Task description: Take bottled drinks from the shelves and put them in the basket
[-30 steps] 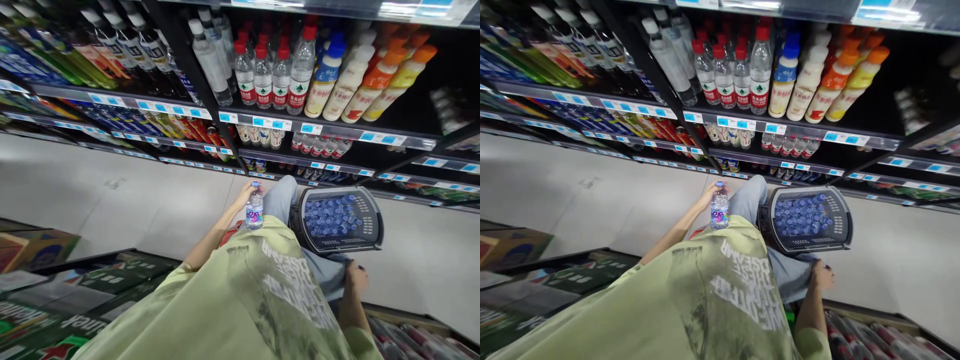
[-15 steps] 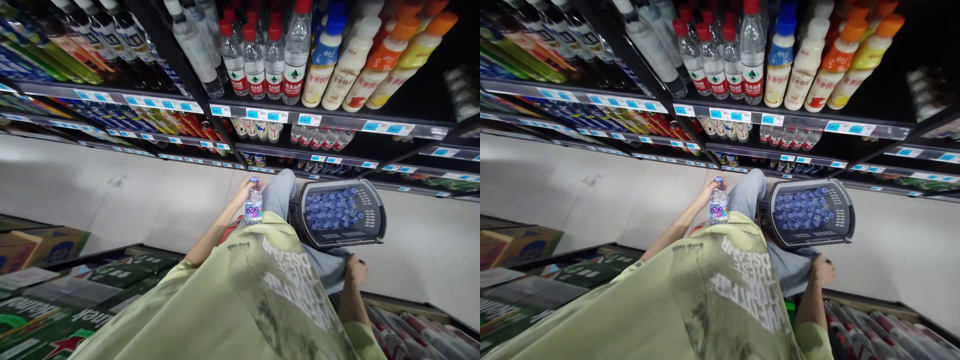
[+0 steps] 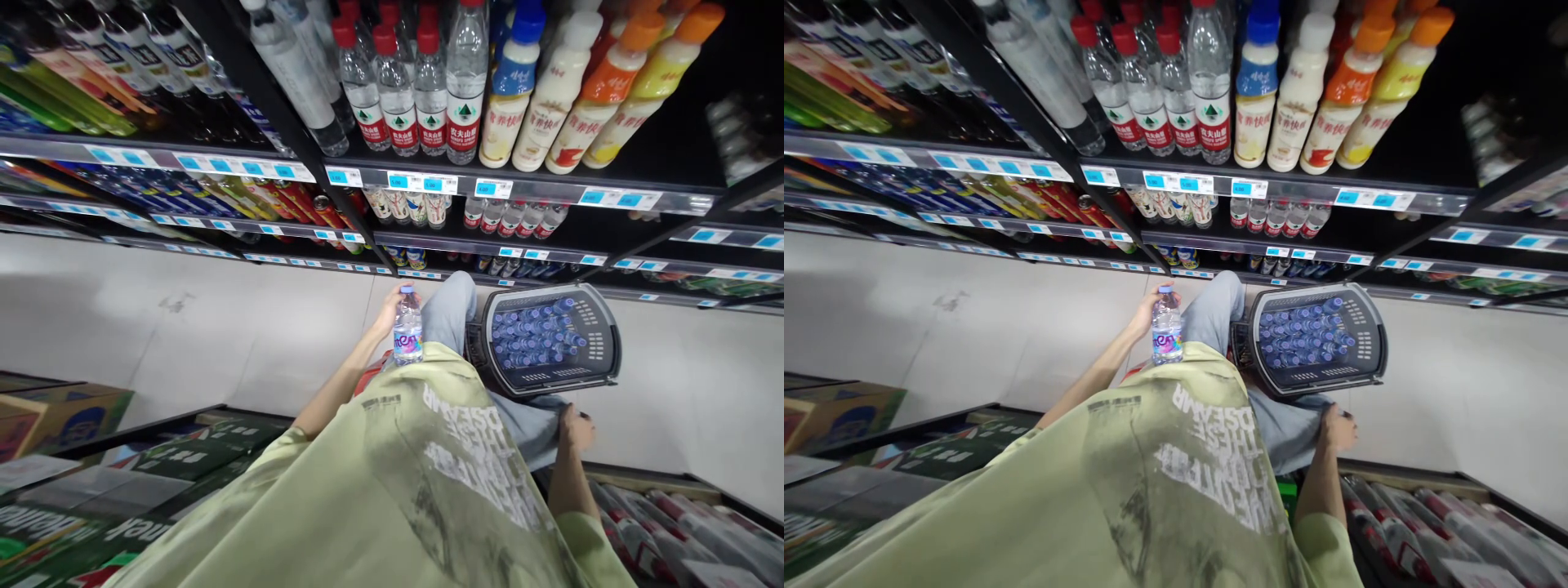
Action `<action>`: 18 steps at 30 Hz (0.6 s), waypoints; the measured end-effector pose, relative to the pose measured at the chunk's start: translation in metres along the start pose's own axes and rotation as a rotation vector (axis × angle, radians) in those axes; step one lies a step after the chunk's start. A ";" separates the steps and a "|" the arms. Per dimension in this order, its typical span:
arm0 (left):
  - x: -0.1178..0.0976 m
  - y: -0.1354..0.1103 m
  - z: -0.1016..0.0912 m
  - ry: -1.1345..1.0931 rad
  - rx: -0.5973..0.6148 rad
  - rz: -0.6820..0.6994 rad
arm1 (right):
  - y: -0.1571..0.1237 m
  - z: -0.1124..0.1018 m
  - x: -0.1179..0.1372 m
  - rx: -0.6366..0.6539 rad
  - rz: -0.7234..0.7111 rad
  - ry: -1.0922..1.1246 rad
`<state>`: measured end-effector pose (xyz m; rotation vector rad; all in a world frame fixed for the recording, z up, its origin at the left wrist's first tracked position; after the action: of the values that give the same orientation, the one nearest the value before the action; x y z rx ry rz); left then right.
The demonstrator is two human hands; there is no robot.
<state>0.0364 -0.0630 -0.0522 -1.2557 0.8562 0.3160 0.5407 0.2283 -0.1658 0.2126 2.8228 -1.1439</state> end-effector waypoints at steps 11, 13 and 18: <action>-0.007 -0.006 0.000 0.089 0.030 0.022 | -0.005 0.001 0.003 -0.117 0.043 0.022; -0.006 -0.006 0.000 0.078 0.031 0.018 | -0.005 0.001 0.003 -0.117 0.040 0.024; -0.004 -0.003 -0.001 0.071 0.037 0.019 | -0.006 0.001 0.002 -0.117 0.038 0.034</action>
<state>0.0354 -0.0638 -0.0473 -1.2306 0.9315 0.2709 0.5376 0.2239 -0.1629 0.2783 2.8901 -0.9729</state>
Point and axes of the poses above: each hand's wrist, its own y-axis towards the middle knuckle, its own z-axis out of the palm, x = y × z, the point moved 2 cm from there along y, towards the middle knuckle, and after that the axes turned 9 degrees about -z, right-handed, at the moved point
